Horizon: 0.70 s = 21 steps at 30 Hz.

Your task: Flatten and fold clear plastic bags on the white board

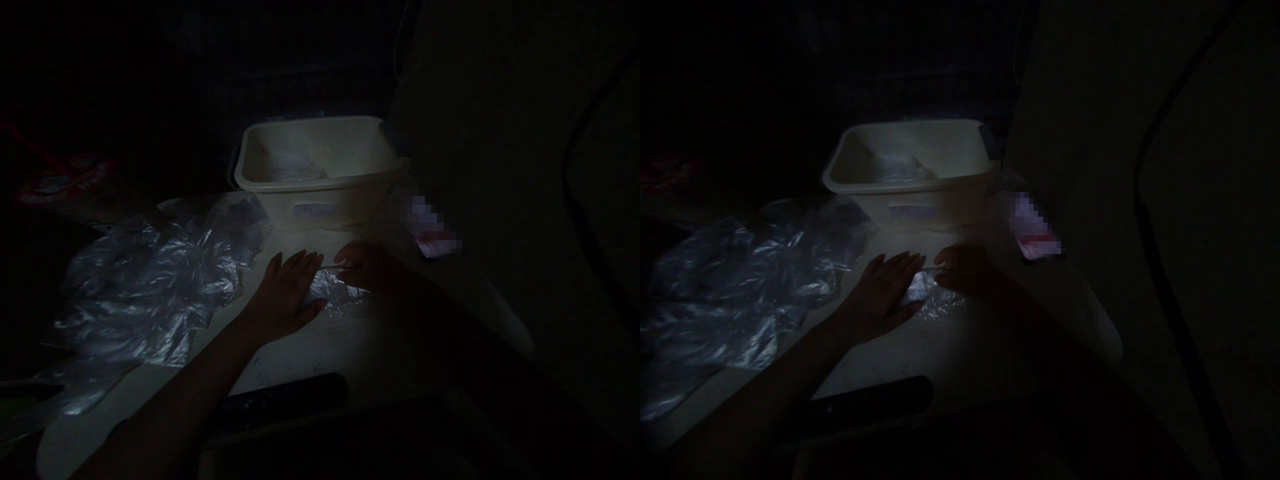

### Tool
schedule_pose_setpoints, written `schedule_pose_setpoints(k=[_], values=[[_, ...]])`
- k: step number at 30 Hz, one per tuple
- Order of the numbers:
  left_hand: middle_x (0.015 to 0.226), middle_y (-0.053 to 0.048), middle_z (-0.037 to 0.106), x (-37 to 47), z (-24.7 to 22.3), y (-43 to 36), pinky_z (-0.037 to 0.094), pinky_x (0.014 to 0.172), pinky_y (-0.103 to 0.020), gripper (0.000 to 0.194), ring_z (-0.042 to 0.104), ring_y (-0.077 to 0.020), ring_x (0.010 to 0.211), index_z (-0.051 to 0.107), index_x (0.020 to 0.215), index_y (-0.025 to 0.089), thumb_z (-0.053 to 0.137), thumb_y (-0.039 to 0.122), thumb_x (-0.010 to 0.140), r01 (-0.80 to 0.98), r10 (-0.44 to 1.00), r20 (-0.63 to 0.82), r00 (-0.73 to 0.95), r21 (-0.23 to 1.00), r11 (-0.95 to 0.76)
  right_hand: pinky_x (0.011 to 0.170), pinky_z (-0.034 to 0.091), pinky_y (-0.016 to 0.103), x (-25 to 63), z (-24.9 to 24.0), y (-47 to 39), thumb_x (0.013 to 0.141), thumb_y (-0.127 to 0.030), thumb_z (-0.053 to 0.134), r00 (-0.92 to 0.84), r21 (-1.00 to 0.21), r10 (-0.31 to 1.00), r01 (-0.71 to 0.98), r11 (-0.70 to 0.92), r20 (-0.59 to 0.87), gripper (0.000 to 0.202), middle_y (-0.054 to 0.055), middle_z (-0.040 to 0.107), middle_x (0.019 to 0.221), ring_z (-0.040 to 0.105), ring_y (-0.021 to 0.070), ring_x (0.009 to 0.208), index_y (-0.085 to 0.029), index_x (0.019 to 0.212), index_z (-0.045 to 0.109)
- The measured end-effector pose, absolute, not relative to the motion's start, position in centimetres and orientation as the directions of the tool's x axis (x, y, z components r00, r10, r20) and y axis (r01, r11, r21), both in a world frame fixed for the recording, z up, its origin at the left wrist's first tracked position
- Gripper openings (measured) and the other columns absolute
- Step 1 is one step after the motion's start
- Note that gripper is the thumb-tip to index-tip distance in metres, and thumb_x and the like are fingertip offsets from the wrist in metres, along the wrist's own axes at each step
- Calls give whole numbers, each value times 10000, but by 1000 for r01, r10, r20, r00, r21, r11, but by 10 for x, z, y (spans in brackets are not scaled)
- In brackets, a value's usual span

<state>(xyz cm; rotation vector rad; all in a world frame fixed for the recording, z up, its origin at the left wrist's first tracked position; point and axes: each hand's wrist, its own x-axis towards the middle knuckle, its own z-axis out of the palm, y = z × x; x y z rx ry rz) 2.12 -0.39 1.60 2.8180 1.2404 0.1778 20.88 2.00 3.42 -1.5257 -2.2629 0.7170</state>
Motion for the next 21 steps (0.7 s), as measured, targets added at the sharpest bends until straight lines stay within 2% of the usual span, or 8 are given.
schedule_pose_setpoints(k=[3, 5, 8, 12, 16, 21], values=[[1304, -112, 281, 21, 17, -3, 128, 955, -468, 612, 196, -244, 1195, 184, 1258, 122, 342, 457, 771, 730, 736, 79, 672, 97, -677, 563, 386, 215, 211, 33, 22, 618, -212, 536, -400, -588, 915, 752, 298, -48, 186, 6, 601, 663, 537, 109, 597, -146, 774, 611], [1306, -109, 280, 21, 16, -3, 124, 954, -472, 598, 192, -246, 1197, 203, 1253, 129, 333, 461, 773, 729, 735, 70, 675, 89, -678, 573, 397, 230, 212, 28, 25, 618, -230, 538, -418, -568, 908, 752, 335, -17, 167, 7, 599, 660, 539, 120, 603, -154, 746, 614], [1313, -126, 258, 22, 14, -3, 114, 954, -475, 604, 170, -247, 1206, 213, 1248, 108, 309, 474, 776, 734, 736, 66, 673, 60, -677, 686, 404, 303, 211, 20, 26, 623, -250, 539, -403, -455, 903, 782, 426, 153, 246, 48, 610, 768, 543, 168, 723, -141, 835, 600], [1320, -176, 209, 25, 10, -6, 110, 950, -482, 625, 142, -249, 1216, 196, 1244, 50, 268, 471, 788, 762, 759, 89, 645, 12, -648, 840, 351, 363, 197, 19, 15, 707, -214, 444, -474, -326, 805, 744, 583, 357, 352, 117, 536, 1039, 464, 206, 967, -91, 1032, 504], [1311, -188, 222, 28, 10, -10, 143, 924, -509, 596, 137, -273, 1213, 191, 1244, 38, 277, 413, 789, 814, 811, 87, 579, -8, -581, 924, 297, 372, 178, 25, -1, 772, -264, 371, -578, -299, 738, 678, 671, 348, 423, 151, 432, 1171, 345, 209, 1106, -46, 1133, 401], [1302, -210, 226, 30, 9, -12, 165, 905, -520, 577, 148, -297, 1205, 224, 1230, 20, 286, 356, 765, 858, 853, 87, 514, -44, -512, 967, 240, 367, 172, 22, -7, 809, -364, 286, -646, -265, 710, 659, 704, 278, 521, 184, 358, 1232, 263, 212, 1166, -1, 1181, 329]])
